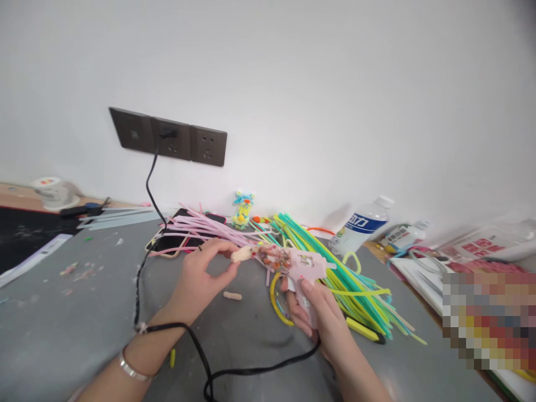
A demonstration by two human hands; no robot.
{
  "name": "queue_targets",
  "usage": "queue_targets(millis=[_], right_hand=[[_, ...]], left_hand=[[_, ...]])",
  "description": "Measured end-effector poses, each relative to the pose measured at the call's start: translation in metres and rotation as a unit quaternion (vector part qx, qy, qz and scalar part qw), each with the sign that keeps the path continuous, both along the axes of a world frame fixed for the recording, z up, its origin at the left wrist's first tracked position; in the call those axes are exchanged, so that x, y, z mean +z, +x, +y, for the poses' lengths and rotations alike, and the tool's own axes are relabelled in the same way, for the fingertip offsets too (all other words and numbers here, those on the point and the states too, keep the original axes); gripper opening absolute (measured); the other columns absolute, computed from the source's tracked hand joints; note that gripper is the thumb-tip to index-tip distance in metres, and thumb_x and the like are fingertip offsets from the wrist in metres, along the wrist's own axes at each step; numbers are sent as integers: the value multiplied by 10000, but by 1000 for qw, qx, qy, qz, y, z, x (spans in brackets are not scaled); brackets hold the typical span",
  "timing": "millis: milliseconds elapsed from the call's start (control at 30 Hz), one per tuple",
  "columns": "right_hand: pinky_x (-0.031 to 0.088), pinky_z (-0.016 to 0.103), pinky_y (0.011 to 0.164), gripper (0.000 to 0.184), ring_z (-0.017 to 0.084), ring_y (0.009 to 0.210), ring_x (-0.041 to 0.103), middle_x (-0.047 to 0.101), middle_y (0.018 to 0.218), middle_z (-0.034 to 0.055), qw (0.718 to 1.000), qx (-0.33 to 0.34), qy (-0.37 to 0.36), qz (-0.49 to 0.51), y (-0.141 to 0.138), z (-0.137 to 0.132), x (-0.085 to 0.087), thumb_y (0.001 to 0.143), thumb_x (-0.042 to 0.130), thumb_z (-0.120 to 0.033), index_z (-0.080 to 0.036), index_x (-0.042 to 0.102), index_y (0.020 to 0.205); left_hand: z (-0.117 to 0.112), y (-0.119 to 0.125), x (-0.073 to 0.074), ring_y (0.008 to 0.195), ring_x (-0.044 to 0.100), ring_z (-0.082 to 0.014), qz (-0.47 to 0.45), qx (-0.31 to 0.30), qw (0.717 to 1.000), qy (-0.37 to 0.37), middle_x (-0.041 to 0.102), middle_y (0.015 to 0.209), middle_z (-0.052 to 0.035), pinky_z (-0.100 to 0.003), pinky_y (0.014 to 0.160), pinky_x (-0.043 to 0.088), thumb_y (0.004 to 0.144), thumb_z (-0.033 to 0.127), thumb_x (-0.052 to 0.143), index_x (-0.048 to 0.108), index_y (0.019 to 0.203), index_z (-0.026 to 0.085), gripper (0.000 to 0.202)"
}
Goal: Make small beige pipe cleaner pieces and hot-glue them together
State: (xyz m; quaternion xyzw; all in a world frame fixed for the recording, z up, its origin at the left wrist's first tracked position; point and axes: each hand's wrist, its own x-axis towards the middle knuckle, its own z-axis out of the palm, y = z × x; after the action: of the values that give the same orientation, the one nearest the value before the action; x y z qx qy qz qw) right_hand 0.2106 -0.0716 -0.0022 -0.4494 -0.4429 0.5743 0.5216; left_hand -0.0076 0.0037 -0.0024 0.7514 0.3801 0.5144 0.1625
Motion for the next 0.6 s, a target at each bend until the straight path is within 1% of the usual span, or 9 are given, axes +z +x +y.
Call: queue_targets(millis=[133,200,267,333,433,500,533,567,600], right_hand=[[182,216,408,441,46,359,262,388,490,-77,999,-33,9,-3,-2,-1,2,881,591,-581,-143,596,827],[186,227,417,466,50,370,258,370,478,-71,998,-45,32,-1,-3,-1,1,883,581,-592,-163,561,703],[178,238,412,547,57,372,245,334,446,-63,996,-53,65,3,-3,0,-1,883,551,-630,-186,485,570],[171,242,403,575,65,369,240,322,436,-58,994,-65,89,9,-4,2,-3,880,533,-654,-201,450,537],[202,237,396,520,75,381,285,382,492,-46,991,-85,105,13,-8,4,0,872,567,-636,-211,454,594],[252,237,401,456,88,403,328,422,544,-38,990,-77,117,7,-15,3,8,883,564,-616,-215,500,676],[284,239,407,413,100,420,358,443,573,-33,990,-67,124,-2,-22,2,14,897,549,-605,-218,543,755],[325,244,420,378,115,445,395,470,609,-26,990,-56,130,-15,-30,0,21,916,524,-594,-223,583,884],[384,253,449,371,135,488,449,512,657,-13,988,-47,142,-35,-40,-3,28,932,506,-577,-231,588,1038]], left_hand=[[1,0,1,757,689,-156,-20,-1,1000,-19,745,847,-7,-254,720,568,788,137,601,666,896,211,146],[1,0,1,748,688,-155,-36,1,999,-31,747,836,-11,-254,712,568,782,140,606,669,888,205,139],[2,1,1,733,685,-153,-51,3,998,-44,747,820,-13,-254,702,567,776,141,610,672,881,197,134],[3,1,0,733,685,-153,-57,0,997,-58,747,810,-15,-256,701,566,777,140,606,676,881,189,134],[4,3,-4,767,693,-156,-62,-21,995,-78,750,841,-22,-266,726,570,790,136,589,676,898,182,147],[5,4,-10,764,689,-157,-53,-27,994,-88,746,841,-22,-279,733,571,790,130,595,675,903,174,146],[5,5,-12,738,678,-155,-46,-28,995,-85,738,819,-18,-281,712,570,786,130,603,675,889,170,132],[6,6,-15,719,665,-154,-33,-26,995,-85,729,804,-14,-286,696,568,799,139,613,678,885,167,112],[6,7,-17,713,658,-153,-26,-31,996,-83,723,805,-12,-294,694,572,822,171,631,684,901,170,95]])
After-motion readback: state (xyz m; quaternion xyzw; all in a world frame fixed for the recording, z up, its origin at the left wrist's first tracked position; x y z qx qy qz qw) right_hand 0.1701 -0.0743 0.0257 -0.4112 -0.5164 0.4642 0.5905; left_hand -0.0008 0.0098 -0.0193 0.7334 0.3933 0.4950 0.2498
